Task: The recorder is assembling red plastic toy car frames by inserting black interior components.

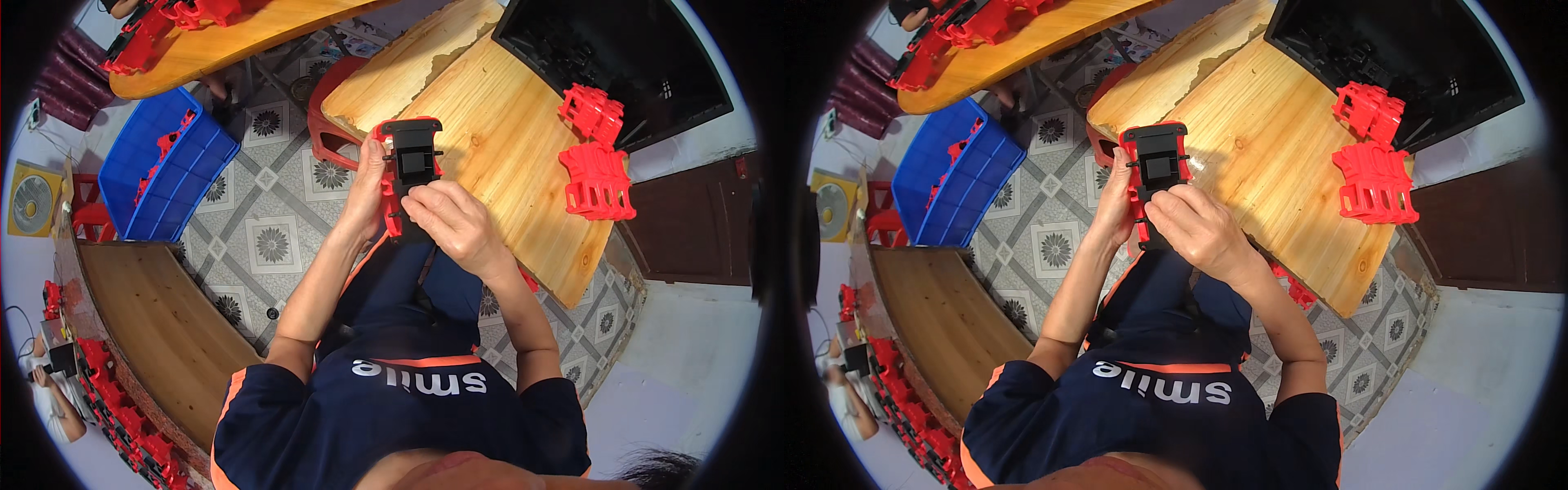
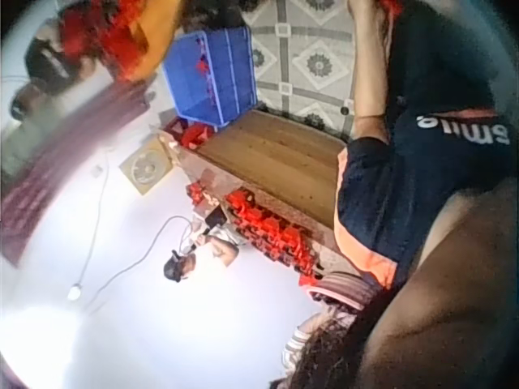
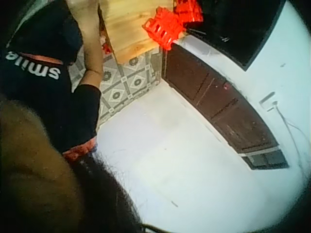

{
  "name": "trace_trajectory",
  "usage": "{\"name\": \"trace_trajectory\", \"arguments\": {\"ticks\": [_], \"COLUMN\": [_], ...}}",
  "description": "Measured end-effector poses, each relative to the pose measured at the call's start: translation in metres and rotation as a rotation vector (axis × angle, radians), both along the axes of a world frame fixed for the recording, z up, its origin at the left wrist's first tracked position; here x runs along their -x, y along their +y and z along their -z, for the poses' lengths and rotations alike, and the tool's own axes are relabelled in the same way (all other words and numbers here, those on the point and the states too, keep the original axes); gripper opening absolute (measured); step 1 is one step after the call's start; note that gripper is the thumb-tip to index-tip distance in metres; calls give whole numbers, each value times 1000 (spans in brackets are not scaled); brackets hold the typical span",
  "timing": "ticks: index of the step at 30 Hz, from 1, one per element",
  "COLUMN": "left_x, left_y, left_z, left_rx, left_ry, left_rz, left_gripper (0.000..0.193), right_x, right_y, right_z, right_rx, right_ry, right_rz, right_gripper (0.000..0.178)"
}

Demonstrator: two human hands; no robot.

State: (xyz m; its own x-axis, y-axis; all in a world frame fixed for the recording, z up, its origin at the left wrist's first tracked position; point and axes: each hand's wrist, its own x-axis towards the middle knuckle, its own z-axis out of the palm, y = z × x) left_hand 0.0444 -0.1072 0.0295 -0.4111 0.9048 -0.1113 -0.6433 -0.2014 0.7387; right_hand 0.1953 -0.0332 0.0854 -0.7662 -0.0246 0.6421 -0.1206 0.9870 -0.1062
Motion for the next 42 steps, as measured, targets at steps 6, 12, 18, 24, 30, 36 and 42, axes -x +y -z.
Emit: {"name": "trace_trajectory", "arguments": {"ticks": [6,12,18,24,30,36,42], "left_x": [1,-7,-5,7,6,215,425], "left_y": [-7,-6,-3,-28,-59,-129,-170], "left_z": [5,-5,-11,-29,-32,-105,-151], "left_rx": [-222,-32,-44,-117,-109,-206,-39], "left_ry": [-108,109,419,525,814,625,442], "left_rz": [104,-126,-156,-120,-570,-1397,-1239], "left_gripper": [86,91,76,93,133,107,35], "right_x": [0,-1,36,51,89,58,29], "right_y": [0,8,38,18,-5,21,31], "right_z": [1,4,31,15,-13,-5,18], "right_rx": [-29,54,1041,1388,1243,1178,1372], "right_ry": [-8,-81,126,167,153,215,51], "right_rz": [-48,-105,128,35,-115,75,256], "right_gripper": [29,27,47,44,51,53,33]}}
